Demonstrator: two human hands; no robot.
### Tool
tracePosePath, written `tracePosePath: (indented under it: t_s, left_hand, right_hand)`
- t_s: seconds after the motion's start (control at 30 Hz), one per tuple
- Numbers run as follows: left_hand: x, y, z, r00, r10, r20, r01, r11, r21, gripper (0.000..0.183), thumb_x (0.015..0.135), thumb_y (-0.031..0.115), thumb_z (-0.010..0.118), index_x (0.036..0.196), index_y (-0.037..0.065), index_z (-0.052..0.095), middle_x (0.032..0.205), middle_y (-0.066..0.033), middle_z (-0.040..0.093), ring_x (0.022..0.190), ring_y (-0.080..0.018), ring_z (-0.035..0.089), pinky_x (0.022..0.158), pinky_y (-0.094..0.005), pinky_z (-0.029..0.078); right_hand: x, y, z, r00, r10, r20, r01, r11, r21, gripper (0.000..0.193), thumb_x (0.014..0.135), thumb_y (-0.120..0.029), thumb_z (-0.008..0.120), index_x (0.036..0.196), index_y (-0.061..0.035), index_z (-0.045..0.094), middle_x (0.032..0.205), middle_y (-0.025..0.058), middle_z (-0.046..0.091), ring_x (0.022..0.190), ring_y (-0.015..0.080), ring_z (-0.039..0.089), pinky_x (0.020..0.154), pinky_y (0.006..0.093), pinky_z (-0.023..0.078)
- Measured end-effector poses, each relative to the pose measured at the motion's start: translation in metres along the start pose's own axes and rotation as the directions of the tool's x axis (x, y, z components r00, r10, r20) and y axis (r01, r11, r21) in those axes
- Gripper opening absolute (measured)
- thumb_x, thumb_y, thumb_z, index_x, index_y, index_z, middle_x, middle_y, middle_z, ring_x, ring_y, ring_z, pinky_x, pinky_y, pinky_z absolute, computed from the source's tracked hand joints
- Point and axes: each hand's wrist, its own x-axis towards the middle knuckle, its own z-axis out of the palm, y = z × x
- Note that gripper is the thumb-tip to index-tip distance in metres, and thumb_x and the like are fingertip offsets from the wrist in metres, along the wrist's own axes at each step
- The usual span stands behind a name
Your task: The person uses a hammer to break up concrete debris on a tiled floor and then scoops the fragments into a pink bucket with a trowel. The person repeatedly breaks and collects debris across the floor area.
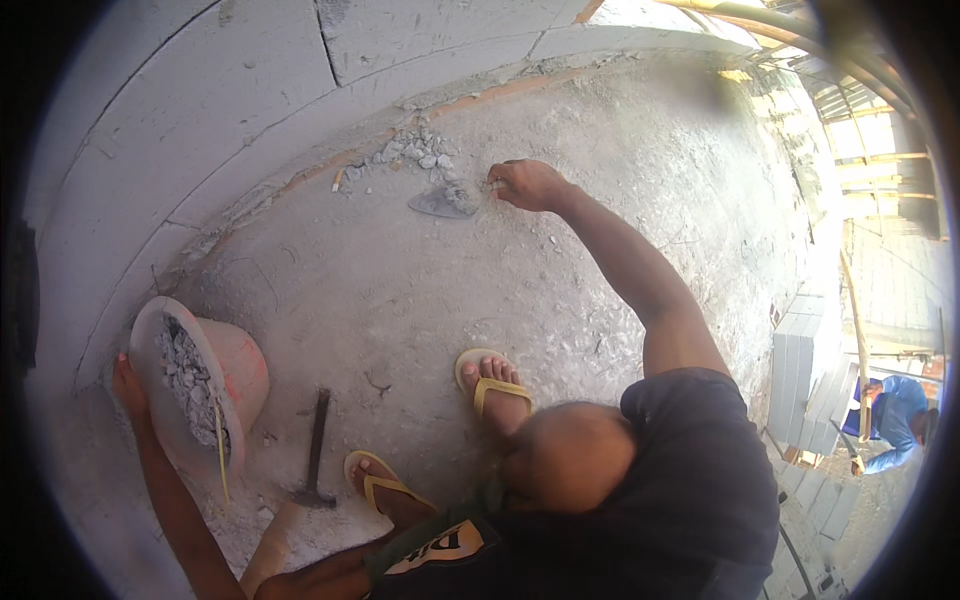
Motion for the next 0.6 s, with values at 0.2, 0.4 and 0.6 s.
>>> tracePosePath:
  t_s: [0.2, 0.4, 0.6]
  left_hand:
    - [0.01, -0.015, -0.004, 0.994, 0.11, -0.01, -0.108, 0.987, 0.122, 0.049, 0.104, 0.038, 0.045, 0.107, -0.008, 0.062, 0.092, -0.0171, 0.066, 0.085, -0.0269, 0.06, 0.079, -0.038, 0.047]
    - [0.01, -0.017, -0.004, 0.987, 0.159, 0.007, -0.158, 0.973, 0.168, 0.047, 0.104, 0.037, 0.046, 0.103, -0.007, 0.062, 0.089, -0.0151, 0.064, 0.081, -0.0242, 0.056, 0.077, -0.0366, 0.046]
    - [0.002, 0.007, -0.004, 0.993, 0.097, 0.071, -0.11, 0.972, 0.207, 0.046, 0.104, 0.037, 0.046, 0.1, -0.006, 0.06, 0.083, -0.0139, 0.062, 0.077, -0.0224, 0.053, 0.074, -0.0353, 0.045]
  right_hand:
    - [0.048, 0.03, -0.019, 0.999, 0.043, 0.003, -0.043, 0.999, -0.004, 0.031, 0.091, -0.03, 0.067, 0.112, -0.0068, 0.065, 0.102, 0.0167, 0.07, 0.097, 0.0374, 0.066, 0.084, 0.0455, 0.051]
    - [0.09, 0.039, -0.026, 0.998, -0.001, -0.057, -0.001, 0.999, -0.043, 0.03, 0.091, -0.032, 0.065, 0.112, -0.0102, 0.065, 0.103, 0.0154, 0.07, 0.098, 0.0358, 0.066, 0.084, 0.0457, 0.051]
    - [0.08, 0.026, -0.002, 0.98, 0.034, -0.198, -0.039, 0.999, -0.021, 0.03, 0.092, -0.033, 0.064, 0.113, -0.0112, 0.065, 0.103, 0.0142, 0.069, 0.094, 0.0353, 0.067, 0.08, 0.0455, 0.053]
